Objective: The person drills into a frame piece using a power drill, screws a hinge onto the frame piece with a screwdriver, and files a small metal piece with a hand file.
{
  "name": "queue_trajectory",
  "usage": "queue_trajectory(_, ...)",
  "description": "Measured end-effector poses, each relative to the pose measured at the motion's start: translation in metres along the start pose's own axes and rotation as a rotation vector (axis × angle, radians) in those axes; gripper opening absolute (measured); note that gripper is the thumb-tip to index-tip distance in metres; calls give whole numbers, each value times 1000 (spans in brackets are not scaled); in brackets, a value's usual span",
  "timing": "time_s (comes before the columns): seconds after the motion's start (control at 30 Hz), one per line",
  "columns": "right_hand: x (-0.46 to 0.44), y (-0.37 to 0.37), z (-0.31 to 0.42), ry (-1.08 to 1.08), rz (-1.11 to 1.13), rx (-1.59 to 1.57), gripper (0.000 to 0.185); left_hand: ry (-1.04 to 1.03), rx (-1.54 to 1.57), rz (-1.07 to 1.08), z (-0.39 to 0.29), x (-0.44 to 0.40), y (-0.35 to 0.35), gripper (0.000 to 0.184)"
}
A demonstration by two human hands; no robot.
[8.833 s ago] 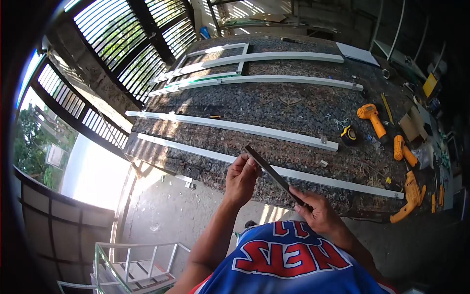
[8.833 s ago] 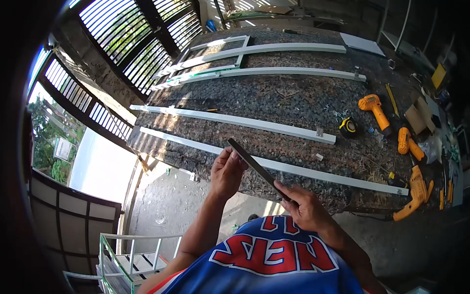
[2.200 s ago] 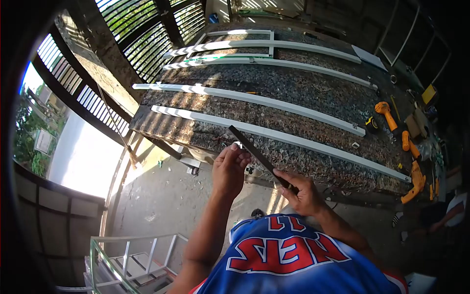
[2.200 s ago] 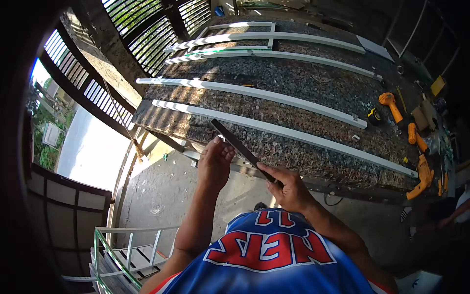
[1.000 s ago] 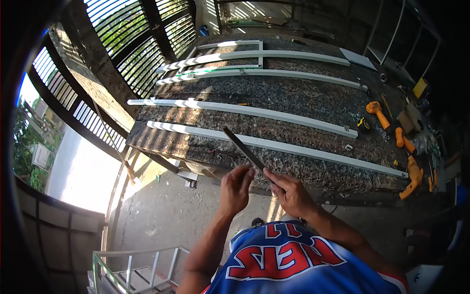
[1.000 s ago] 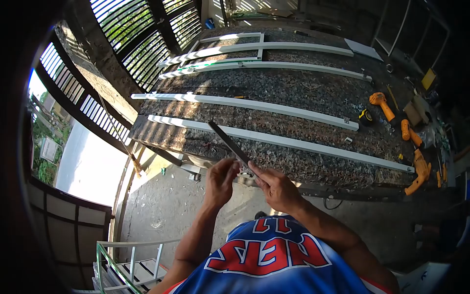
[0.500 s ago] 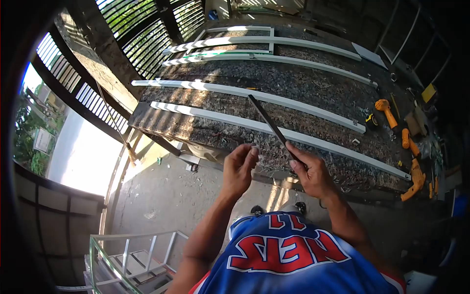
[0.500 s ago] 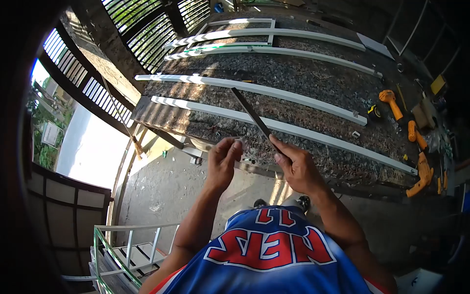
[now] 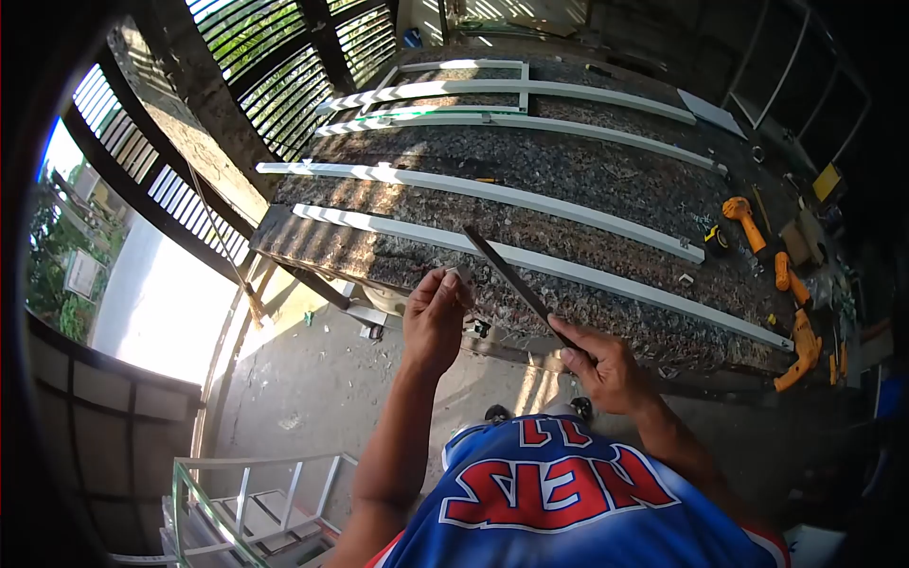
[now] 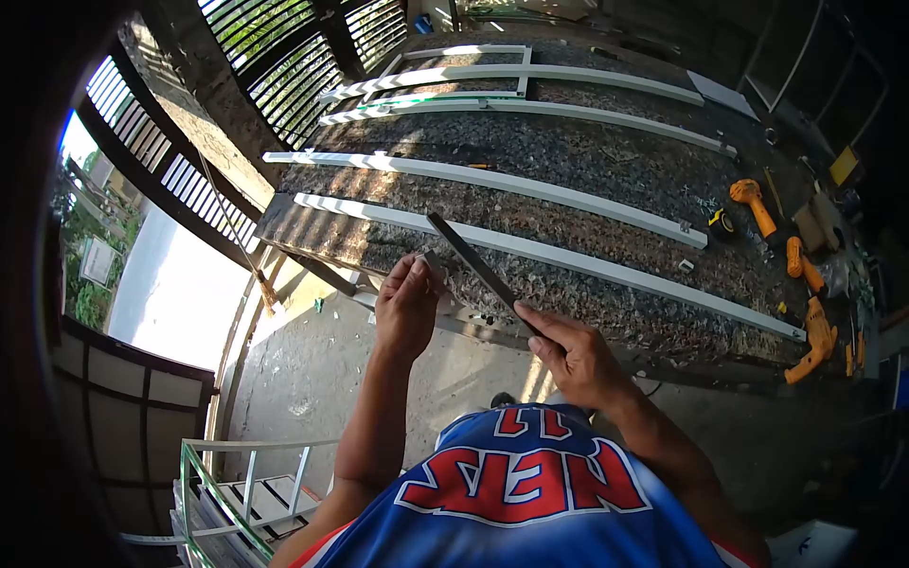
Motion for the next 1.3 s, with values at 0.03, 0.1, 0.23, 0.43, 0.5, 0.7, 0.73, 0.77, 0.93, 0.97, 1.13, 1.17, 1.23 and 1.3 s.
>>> queue_trajectory(0.03, 5, -3, 11, 82, -7, -9, 46, 3, 24, 35, -1, 0, 1, 19)
queue_trajectory(0.1, 0, -20, 10, -5, 57, -34, 47, 33, -163, 104, 1, 11, -10, 21)
queue_trajectory(0.23, -29, -14, -2, -109, 52, -180, 46, 118, -316, 276, 24, 42, -34, 21)
queue_trajectory(0.43, -11, -26, 13, 1, 99, -80, 48, 8, -102, 127, 5, 19, -6, 18)
queue_trajectory(0.5, -32, -26, -5, -136, 101, -154, 48, 50, -251, 148, 20, 36, -17, 17)
queue_trajectory(0.7, -31, -30, -19, 33, -95, -82, 53, 67, -214, 0, 42, 23, 5, 29)
queue_trajectory(0.73, -23, -38, -19, 13, -99, -62, 56, 199, 179, -104, 54, 23, 1, 38)
queue_trajectory(0.77, -15, -45, -20, -5, -98, -46, 59, 55, -136, 39, 43, 16, -2, 36)
queue_trajectory(0.93, 69, -34, -53, 5, -96, -117, 55, 95, 386, 34, 38, 0, 6, 28)
queue_trajectory(0.97, 71, -27, -64, -39, -143, -50, 55, 84, 355, 9, 46, -1, 8, 27)
queue_trajectory(1.13, 51, -8, -46, -60, -255, -61, 57, 217, 328, 192, 86, 12, -84, 24)
queue_trajectory(1.17, 70, -7, -47, -82, -245, -51, 57, 235, 487, 292, 84, 1, -84, 24)
queue_trajectory(1.23, 113, 3, -69, -151, -145, 11, 55, 123, 434, 143, 69, -8, -77, 23)
queue_trajectory(1.3, 125, 35, -74, -68, -330, -68, 55, 82, 358, 172, 71, -2, -101, 22)
Point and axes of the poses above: each hand's wrist, its own x-axis away from the middle knuckle, its own y-axis out of the back of the hand, z = x × y, the point moved 9 cm from there along -x, towards the middle knuckle, and after that the axes turned 2 degrees about -x, right-handed, at the moved point
